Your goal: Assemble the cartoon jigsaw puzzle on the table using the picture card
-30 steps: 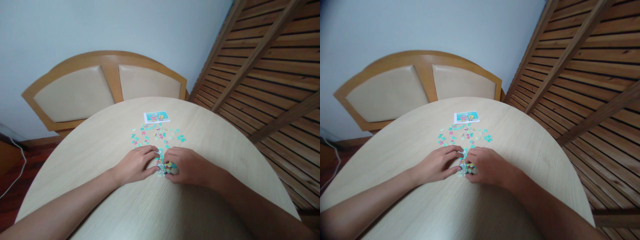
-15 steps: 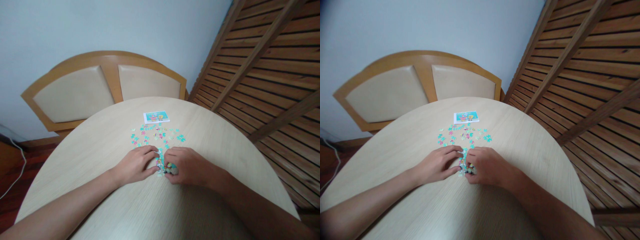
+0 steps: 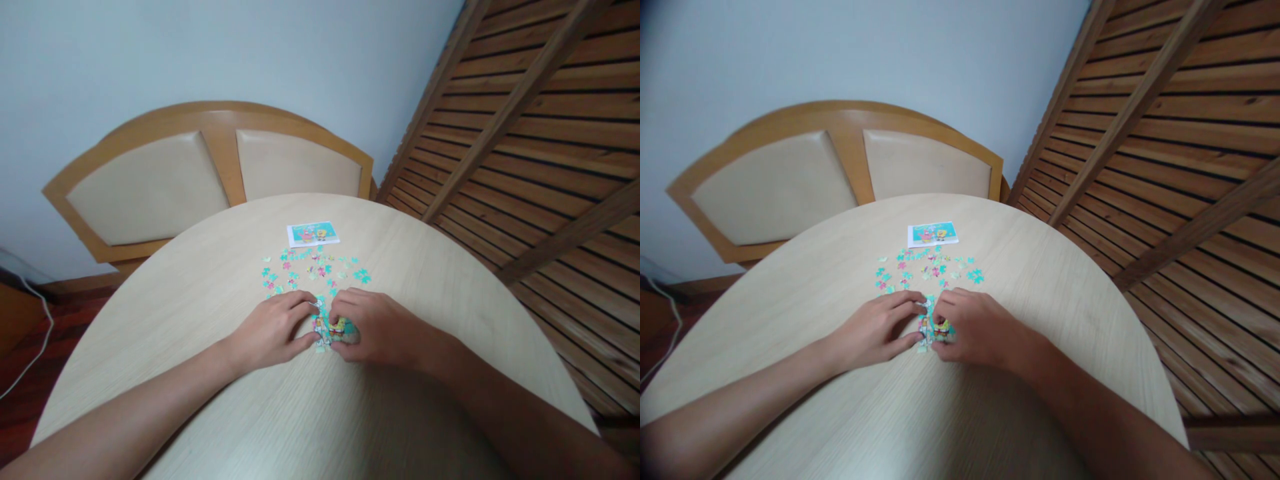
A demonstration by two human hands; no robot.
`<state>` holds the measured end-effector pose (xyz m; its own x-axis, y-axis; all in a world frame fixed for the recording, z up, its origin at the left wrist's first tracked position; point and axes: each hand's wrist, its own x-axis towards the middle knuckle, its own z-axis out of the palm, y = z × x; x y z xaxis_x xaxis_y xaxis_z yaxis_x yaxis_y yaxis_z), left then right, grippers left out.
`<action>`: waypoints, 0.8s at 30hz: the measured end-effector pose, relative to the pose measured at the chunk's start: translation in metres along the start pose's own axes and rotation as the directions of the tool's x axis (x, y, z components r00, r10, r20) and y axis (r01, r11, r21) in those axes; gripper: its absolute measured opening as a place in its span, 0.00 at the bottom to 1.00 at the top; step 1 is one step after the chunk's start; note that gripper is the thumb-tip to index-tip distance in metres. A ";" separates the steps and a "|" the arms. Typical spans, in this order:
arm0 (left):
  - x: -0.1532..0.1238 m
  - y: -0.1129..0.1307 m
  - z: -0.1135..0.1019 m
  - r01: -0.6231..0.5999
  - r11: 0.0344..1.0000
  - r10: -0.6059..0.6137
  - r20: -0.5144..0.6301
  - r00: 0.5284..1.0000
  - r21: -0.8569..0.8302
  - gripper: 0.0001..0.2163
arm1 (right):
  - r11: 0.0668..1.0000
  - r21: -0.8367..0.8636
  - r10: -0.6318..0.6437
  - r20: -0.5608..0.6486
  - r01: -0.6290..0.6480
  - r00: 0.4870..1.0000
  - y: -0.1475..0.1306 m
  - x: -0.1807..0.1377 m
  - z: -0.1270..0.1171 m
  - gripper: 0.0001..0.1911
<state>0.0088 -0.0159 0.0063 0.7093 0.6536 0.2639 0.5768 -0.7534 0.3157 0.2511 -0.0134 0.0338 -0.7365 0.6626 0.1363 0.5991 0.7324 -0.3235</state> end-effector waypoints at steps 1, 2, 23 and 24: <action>0.000 0.000 0.000 -0.002 1.000 0.002 -0.001 1.000 -0.001 0.13 | 1.000 0.000 0.012 0.003 -0.012 1.000 0.002 0.000 -0.002 0.10; 0.000 0.000 0.000 -0.005 1.000 0.005 -0.002 1.000 -0.002 0.13 | 1.000 0.001 0.028 0.013 -0.028 1.000 0.005 -0.001 -0.004 0.10; -0.001 -0.002 0.001 -0.017 1.000 0.017 0.001 1.000 0.007 0.13 | 0.969 0.171 0.155 0.139 -0.178 0.978 0.024 -0.005 -0.010 0.19; -0.001 -0.002 0.002 -0.018 1.000 0.018 -0.002 1.000 0.005 0.13 | 0.967 0.174 0.162 0.145 -0.186 0.976 0.024 -0.004 -0.010 0.19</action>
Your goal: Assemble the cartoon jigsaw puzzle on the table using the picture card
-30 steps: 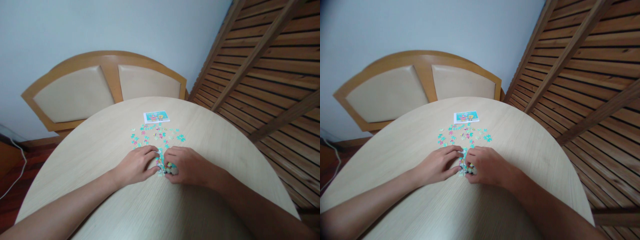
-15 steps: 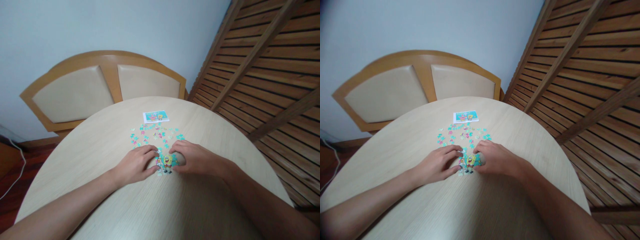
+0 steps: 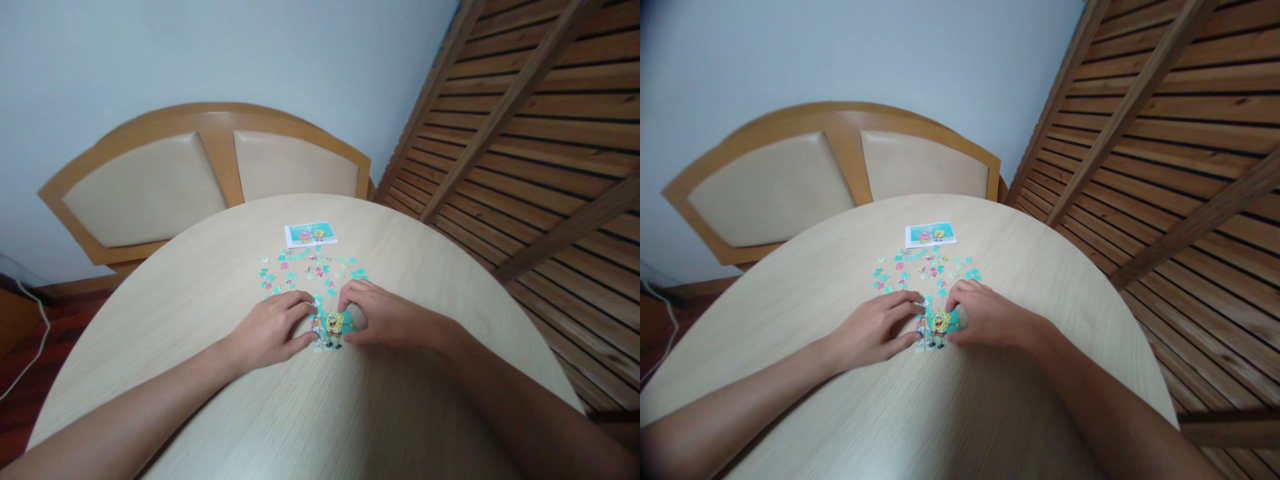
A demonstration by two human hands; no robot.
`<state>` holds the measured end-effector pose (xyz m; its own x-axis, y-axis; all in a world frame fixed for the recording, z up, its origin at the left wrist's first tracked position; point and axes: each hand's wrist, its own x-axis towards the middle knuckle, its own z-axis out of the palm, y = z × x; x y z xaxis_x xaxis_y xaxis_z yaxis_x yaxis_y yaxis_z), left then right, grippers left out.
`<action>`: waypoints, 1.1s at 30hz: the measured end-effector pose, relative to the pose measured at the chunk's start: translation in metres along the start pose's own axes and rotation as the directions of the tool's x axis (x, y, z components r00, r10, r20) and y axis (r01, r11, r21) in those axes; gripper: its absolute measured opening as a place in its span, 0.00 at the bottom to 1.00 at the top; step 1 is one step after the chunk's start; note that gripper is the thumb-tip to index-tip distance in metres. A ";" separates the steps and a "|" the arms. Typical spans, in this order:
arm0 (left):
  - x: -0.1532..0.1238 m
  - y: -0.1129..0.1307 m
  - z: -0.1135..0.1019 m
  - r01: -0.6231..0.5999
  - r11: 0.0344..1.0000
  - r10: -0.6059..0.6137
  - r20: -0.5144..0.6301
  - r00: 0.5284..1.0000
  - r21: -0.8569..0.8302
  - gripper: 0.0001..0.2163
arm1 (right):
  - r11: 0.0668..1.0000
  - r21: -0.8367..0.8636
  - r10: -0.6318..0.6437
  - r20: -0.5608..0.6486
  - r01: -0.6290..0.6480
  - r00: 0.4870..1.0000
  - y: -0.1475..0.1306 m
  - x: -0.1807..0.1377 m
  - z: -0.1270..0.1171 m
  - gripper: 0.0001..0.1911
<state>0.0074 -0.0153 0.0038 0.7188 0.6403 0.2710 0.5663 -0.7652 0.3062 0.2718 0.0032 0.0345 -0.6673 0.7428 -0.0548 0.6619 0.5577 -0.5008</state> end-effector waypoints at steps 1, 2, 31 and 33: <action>0.000 0.000 0.000 0.000 1.000 0.000 -0.002 1.000 0.000 0.13 | 1.000 0.003 0.005 0.002 -0.005 1.000 0.000 0.000 0.000 0.20; 0.000 -0.001 0.000 0.000 1.000 0.000 -0.001 1.000 0.002 0.13 | 1.000 0.007 0.005 0.002 -0.005 1.000 0.000 0.001 0.001 0.20; 0.000 0.000 0.000 0.001 1.000 -0.001 0.002 1.000 0.007 0.14 | 0.999 -0.041 -0.013 -0.045 0.011 0.999 -0.003 0.004 0.012 0.23; 0.000 -0.001 0.000 0.001 1.000 -0.001 0.002 1.000 0.005 0.14 | 0.999 -0.039 -0.007 -0.053 0.005 0.999 -0.004 0.005 0.012 0.25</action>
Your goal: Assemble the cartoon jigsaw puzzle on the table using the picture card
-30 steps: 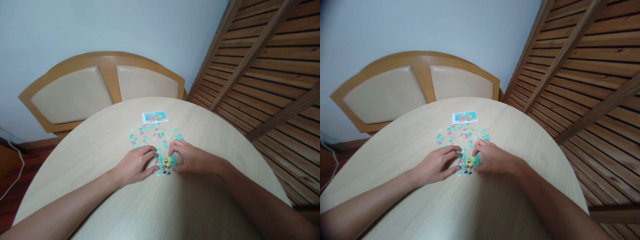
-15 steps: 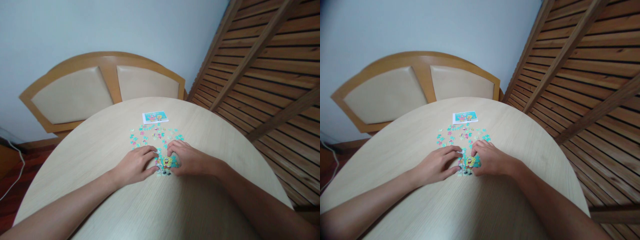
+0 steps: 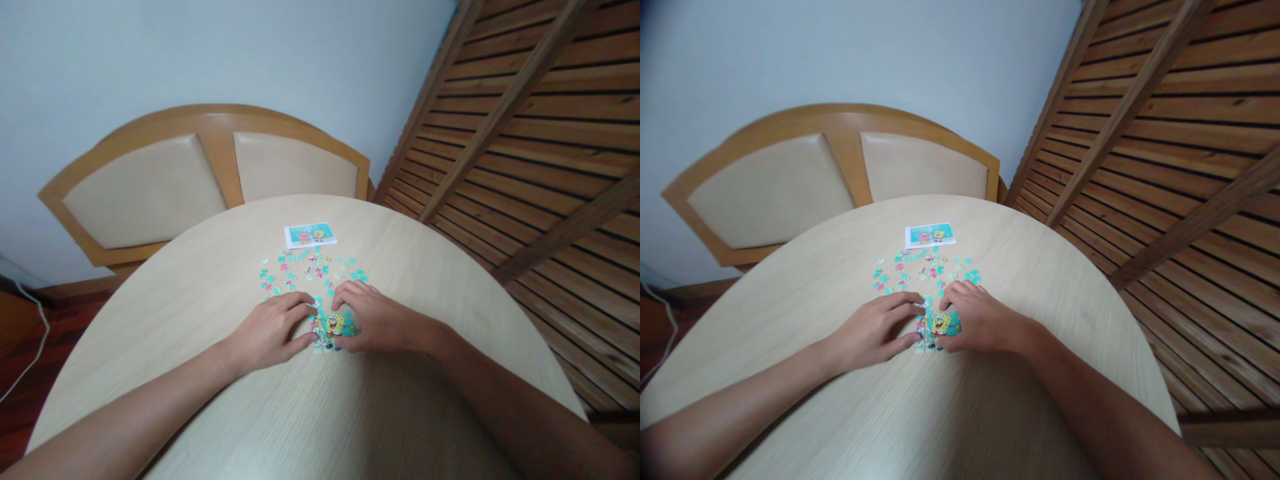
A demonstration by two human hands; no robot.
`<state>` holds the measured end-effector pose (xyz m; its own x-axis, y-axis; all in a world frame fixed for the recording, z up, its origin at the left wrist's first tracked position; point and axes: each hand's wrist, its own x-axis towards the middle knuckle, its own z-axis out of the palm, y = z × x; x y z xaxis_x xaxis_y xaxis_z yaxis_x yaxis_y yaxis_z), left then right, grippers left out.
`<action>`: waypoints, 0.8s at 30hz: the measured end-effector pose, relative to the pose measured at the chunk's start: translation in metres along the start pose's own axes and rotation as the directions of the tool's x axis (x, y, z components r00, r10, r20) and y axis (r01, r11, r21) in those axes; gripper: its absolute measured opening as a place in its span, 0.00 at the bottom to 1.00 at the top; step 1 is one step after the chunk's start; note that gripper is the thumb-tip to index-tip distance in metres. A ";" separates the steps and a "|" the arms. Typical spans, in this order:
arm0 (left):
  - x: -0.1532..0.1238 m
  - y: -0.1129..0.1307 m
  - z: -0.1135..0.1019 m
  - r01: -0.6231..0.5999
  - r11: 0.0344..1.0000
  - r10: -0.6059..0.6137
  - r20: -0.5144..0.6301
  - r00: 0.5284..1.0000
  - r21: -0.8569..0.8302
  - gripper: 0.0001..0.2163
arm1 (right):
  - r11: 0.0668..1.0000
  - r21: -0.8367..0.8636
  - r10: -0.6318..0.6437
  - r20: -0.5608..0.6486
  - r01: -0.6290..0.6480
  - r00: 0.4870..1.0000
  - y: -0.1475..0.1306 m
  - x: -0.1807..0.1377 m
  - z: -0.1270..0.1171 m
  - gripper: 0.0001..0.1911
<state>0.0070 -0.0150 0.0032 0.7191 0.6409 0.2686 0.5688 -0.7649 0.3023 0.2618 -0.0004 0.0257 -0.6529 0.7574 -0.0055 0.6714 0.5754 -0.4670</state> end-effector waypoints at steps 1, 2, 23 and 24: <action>0.000 0.000 0.000 0.000 1.000 0.000 0.000 1.000 0.000 0.14 | 1.000 0.003 0.000 0.000 0.000 1.000 0.000 0.000 0.000 0.25; 0.000 0.000 0.000 -0.001 1.000 0.001 0.000 1.000 0.000 0.14 | 1.000 0.007 -0.001 0.003 0.001 1.000 0.000 0.000 0.001 0.25; 0.000 -0.002 -0.001 -0.054 0.999 0.054 0.032 0.998 0.001 0.15 | 0.998 0.044 -0.048 0.028 0.047 0.998 0.002 0.000 0.001 0.24; 0.000 -0.002 -0.001 -0.060 0.998 0.060 0.034 0.998 0.005 0.15 | 0.998 0.042 -0.050 0.029 0.049 0.998 0.002 0.000 0.000 0.23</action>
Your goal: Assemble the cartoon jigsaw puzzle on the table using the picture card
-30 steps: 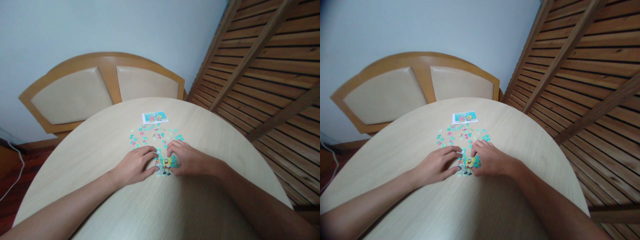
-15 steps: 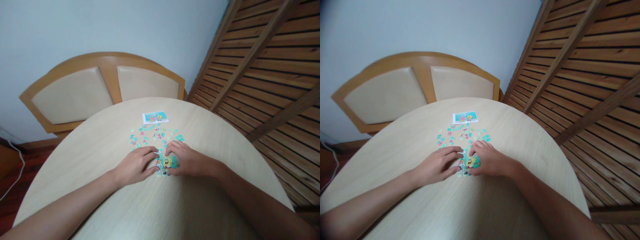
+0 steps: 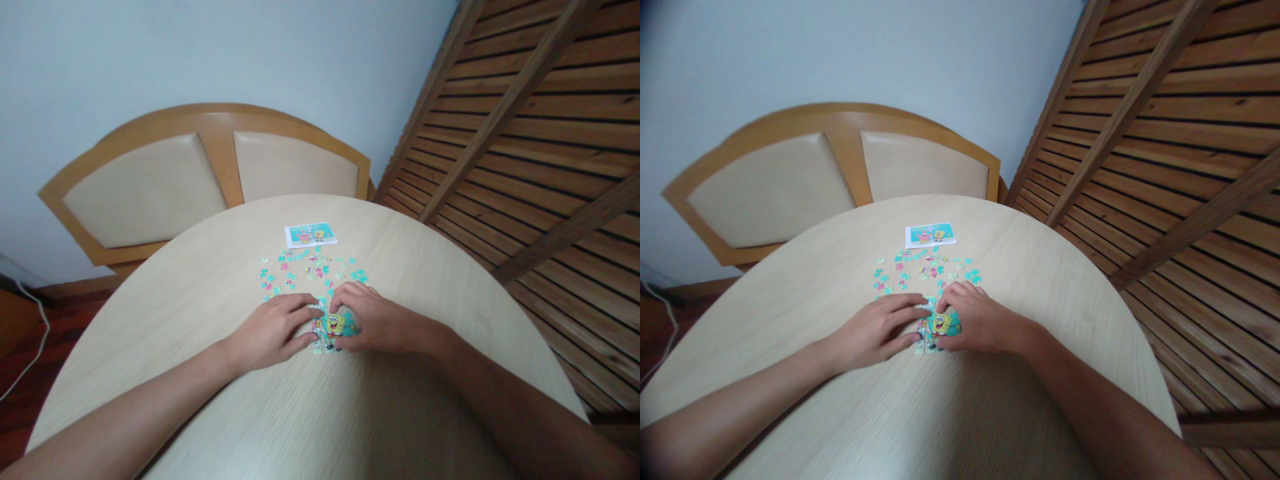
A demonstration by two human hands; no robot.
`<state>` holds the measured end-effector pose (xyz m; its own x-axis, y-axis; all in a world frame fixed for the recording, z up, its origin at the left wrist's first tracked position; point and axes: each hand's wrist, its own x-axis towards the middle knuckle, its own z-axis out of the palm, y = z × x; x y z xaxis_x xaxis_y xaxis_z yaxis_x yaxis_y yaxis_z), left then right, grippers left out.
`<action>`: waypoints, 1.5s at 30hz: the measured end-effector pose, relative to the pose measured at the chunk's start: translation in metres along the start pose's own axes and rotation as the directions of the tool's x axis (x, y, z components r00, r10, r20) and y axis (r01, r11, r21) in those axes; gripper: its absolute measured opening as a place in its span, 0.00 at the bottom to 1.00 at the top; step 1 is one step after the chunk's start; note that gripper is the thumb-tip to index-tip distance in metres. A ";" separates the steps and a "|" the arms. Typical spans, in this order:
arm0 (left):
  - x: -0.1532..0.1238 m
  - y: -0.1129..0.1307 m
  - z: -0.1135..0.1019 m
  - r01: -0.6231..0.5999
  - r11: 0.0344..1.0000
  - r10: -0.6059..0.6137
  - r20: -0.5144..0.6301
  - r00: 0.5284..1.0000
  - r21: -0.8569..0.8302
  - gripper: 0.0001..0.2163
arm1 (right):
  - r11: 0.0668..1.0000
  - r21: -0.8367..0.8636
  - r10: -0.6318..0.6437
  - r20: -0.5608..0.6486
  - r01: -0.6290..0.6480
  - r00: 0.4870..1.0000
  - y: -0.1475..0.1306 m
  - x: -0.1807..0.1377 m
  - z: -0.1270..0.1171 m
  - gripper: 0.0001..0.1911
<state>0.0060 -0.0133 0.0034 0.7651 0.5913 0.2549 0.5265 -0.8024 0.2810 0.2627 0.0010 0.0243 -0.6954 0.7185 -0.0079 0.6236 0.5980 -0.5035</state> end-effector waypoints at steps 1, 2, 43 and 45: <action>0.000 0.000 0.000 -0.006 1.000 0.006 0.001 1.000 0.005 0.15 | 1.000 -0.002 -0.001 0.000 0.001 1.000 0.000 0.000 0.000 0.22; 0.000 0.000 0.000 -0.011 1.000 0.011 0.003 1.000 0.009 0.15 | 1.000 -0.003 -0.002 0.000 0.002 1.000 -0.001 0.000 -0.001 0.21; -0.001 -0.001 0.000 -0.030 0.999 0.030 -0.009 1.000 0.023 0.15 | 0.947 -0.299 -0.124 -0.005 0.117 0.992 -0.029 -0.006 0.001 0.13; 0.000 -0.001 -0.001 -0.029 0.999 0.030 -0.008 1.000 0.021 0.14 | 0.949 -0.293 -0.120 -0.005 0.114 0.993 -0.029 -0.006 0.001 0.12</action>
<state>0.0050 -0.0127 0.0036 0.7773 0.5679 0.2707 0.5113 -0.8210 0.2540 0.2482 -0.0216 0.0380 -0.7637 0.6431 0.0569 0.6175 0.7534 -0.2262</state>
